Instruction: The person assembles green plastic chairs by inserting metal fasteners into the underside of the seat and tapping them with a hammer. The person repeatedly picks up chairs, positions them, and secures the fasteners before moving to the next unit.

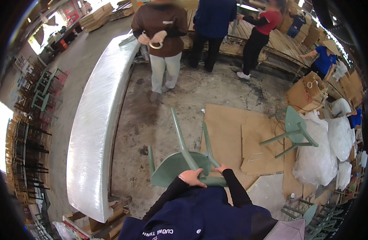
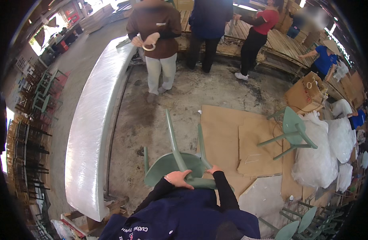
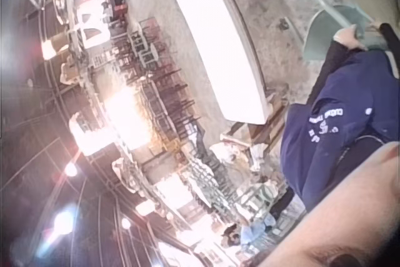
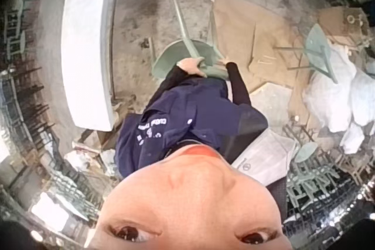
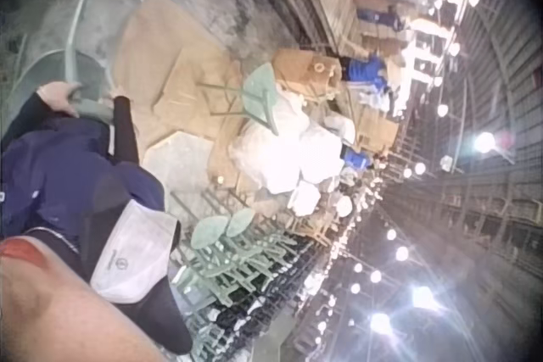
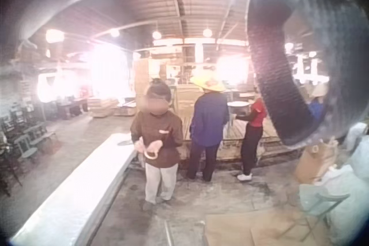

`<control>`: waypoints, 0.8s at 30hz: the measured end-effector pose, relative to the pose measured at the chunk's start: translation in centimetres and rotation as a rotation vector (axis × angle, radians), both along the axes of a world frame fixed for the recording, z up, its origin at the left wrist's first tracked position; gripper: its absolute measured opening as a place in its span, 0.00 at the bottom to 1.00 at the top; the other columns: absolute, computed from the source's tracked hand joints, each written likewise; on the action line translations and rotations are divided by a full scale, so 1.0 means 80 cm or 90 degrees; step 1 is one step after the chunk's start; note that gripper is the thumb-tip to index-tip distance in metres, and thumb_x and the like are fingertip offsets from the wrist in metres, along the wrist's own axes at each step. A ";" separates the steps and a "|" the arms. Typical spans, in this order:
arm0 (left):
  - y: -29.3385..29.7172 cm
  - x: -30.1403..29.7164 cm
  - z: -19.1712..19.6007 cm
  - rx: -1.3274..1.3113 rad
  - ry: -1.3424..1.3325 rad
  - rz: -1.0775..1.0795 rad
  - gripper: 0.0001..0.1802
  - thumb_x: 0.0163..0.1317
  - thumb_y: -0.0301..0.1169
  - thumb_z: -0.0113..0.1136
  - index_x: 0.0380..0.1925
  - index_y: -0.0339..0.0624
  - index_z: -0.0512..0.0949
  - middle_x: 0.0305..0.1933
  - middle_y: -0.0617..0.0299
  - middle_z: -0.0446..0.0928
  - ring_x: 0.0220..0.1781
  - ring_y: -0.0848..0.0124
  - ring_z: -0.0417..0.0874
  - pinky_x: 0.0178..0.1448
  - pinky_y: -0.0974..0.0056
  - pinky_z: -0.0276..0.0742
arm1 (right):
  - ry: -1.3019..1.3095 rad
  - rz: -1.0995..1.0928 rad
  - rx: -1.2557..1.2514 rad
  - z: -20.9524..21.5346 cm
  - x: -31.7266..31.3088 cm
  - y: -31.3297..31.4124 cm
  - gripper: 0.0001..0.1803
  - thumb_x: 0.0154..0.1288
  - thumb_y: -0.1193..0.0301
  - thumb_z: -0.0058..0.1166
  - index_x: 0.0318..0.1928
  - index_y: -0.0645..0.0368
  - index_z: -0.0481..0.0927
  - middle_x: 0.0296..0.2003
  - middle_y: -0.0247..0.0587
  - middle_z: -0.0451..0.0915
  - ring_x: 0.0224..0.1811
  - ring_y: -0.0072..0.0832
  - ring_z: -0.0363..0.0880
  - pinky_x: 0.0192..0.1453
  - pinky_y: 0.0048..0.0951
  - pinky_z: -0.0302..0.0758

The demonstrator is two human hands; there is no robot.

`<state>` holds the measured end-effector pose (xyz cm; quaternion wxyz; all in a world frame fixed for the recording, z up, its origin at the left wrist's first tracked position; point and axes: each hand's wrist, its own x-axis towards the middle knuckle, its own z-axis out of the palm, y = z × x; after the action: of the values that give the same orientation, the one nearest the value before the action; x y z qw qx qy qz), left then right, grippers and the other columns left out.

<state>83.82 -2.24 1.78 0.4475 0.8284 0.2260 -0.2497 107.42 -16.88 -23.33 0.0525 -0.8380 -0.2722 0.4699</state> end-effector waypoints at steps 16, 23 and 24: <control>0.000 0.012 0.000 0.022 0.014 -0.009 0.57 0.40 0.66 0.64 0.66 0.45 0.58 0.51 0.38 0.75 0.56 0.47 0.76 0.59 0.55 0.71 | -0.042 0.054 -0.032 -0.008 0.016 0.002 0.34 0.48 0.50 0.60 0.50 0.64 0.79 0.46 0.56 0.79 0.49 0.46 0.79 0.52 0.41 0.74; 0.003 0.012 0.014 0.015 0.026 -0.006 0.57 0.38 0.66 0.66 0.65 0.43 0.59 0.54 0.40 0.75 0.57 0.48 0.75 0.60 0.55 0.71 | -0.019 0.033 -0.050 0.019 0.005 0.013 0.35 0.49 0.48 0.59 0.50 0.63 0.78 0.47 0.56 0.79 0.49 0.46 0.79 0.53 0.43 0.73; 0.005 0.011 0.010 0.015 0.025 -0.002 0.58 0.38 0.66 0.66 0.65 0.43 0.60 0.53 0.40 0.75 0.57 0.48 0.75 0.59 0.55 0.71 | -0.034 0.047 -0.044 0.024 0.006 0.018 0.35 0.49 0.47 0.59 0.50 0.62 0.79 0.46 0.56 0.79 0.49 0.46 0.79 0.53 0.43 0.73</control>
<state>84.70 -1.86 2.56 0.4331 0.8290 0.2358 -0.2639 107.88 -15.48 -21.44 -0.0011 -0.8409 -0.2878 0.4583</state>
